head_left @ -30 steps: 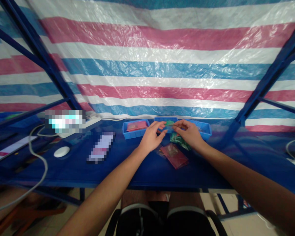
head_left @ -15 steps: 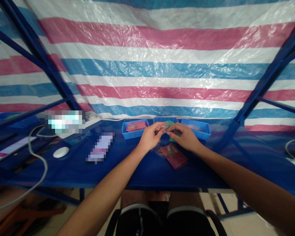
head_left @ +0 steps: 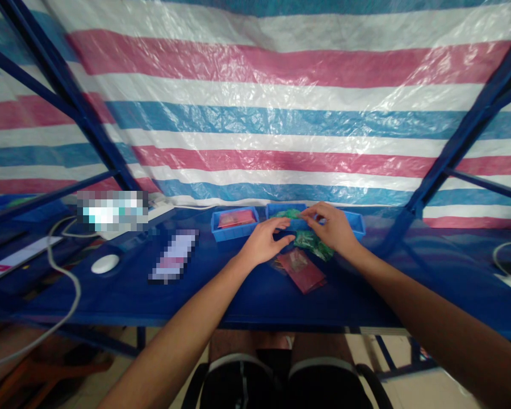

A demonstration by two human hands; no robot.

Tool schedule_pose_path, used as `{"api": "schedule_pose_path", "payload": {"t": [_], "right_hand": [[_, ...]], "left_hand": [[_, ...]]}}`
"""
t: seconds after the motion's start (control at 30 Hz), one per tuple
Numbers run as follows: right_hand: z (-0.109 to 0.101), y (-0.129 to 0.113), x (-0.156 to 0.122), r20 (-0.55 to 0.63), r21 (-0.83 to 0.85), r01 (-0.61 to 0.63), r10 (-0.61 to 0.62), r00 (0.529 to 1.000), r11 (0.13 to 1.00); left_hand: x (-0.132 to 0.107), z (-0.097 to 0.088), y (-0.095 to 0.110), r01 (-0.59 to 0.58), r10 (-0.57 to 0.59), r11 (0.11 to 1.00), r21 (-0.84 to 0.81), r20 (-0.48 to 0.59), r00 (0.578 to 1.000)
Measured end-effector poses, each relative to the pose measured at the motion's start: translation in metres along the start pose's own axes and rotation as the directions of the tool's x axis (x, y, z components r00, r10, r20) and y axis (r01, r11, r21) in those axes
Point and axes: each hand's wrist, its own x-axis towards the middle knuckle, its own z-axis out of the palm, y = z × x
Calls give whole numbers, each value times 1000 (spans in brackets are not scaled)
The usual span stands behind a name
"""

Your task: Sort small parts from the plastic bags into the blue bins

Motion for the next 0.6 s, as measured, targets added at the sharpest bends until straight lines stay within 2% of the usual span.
{"api": "schedule_pose_path", "payload": {"t": [0.1,0.2,0.27,0.47,0.6], "right_hand": [[-14,16,2,-26,-319,27,-38,999,947],[-18,25,2,10,-458,-48,59,998,888],[-15,23,1,13,-447,-66,80,997,892],[-5,-2,0,10,-208,65,-64,998,976],[-2,-14,-3,38,-70,32,-30,999,997]], "left_hand": [[-2,2,1,-136,120,985,105,153,981],[-4,3,2,-172,128,974,145,271,954],[-5,3,2,-163,113,976,145,304,946],[-2,-2,1,-113,76,987,117,282,956],[-1,-4,4,-76,47,992,103,262,964]]}}
